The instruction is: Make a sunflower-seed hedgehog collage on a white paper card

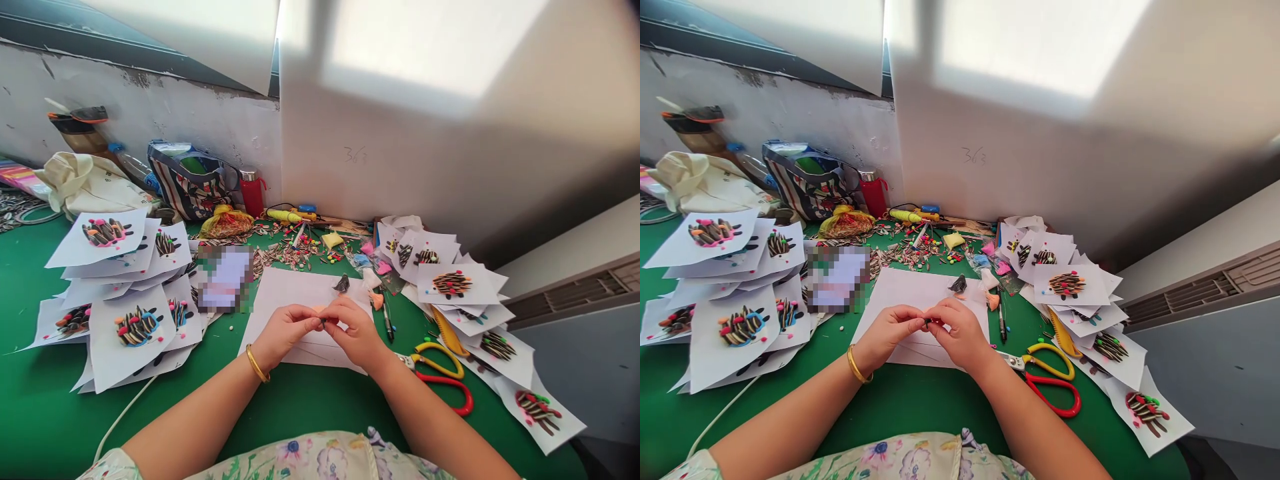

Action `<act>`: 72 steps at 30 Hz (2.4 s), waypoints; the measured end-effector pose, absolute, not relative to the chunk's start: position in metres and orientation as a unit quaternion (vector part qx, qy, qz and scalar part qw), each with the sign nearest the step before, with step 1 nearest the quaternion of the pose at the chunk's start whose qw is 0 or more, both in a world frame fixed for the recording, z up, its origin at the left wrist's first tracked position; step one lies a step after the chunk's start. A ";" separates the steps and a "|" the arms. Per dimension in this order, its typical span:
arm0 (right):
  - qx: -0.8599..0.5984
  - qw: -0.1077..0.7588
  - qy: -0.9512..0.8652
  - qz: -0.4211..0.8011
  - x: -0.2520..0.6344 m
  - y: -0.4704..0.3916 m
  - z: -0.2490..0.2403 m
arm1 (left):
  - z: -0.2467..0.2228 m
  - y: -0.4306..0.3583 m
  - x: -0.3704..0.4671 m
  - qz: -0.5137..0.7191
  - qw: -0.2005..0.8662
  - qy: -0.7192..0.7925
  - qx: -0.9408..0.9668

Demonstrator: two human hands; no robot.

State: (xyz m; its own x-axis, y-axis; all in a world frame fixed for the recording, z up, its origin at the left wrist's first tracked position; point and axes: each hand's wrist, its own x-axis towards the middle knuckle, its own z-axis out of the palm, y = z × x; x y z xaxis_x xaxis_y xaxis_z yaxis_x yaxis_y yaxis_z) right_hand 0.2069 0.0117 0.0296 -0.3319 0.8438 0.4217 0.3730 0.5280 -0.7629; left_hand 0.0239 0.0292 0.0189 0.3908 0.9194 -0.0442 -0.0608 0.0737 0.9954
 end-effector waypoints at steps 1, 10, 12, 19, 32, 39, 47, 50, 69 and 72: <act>-0.398 0.419 -0.768 0.276 0.209 0.012 0.031 | 0.020 0.029 0.024 0.384 0.613 0.384 0.574; -0.537 0.316 -0.762 0.173 0.241 0.026 0.013 | 0.004 0.048 0.010 0.354 0.269 0.424 0.789; -0.564 0.285 -0.758 0.164 0.245 0.028 0.006 | -0.001 0.051 0.009 0.289 0.222 0.398 0.842; -0.562 0.255 -0.779 0.110 0.243 0.030 -0.003 | -0.008 0.046 0.013 0.197 0.135 0.409 0.881; -0.556 0.299 -0.749 0.200 0.235 0.034 -0.012 | -0.005 0.041 0.014 0.206 0.093 0.448 0.865; -0.574 0.282 -0.747 0.183 0.231 0.040 -0.009 | -0.003 0.043 0.014 0.204 0.094 0.446 0.866; -0.556 0.200 -0.804 0.063 0.231 0.038 -0.016 | -0.010 0.047 0.013 0.171 0.130 0.406 0.888; -0.554 0.175 -0.813 0.048 0.237 0.026 -0.012 | -0.010 0.046 0.013 0.160 0.138 0.413 0.886; -0.580 0.177 -0.788 0.106 0.283 -0.010 0.000 | -0.001 0.041 0.014 0.170 0.101 0.447 0.872; -0.563 0.174 -0.803 0.087 0.264 -0.004 0.006 | -0.002 0.043 0.015 0.174 0.097 0.448 0.872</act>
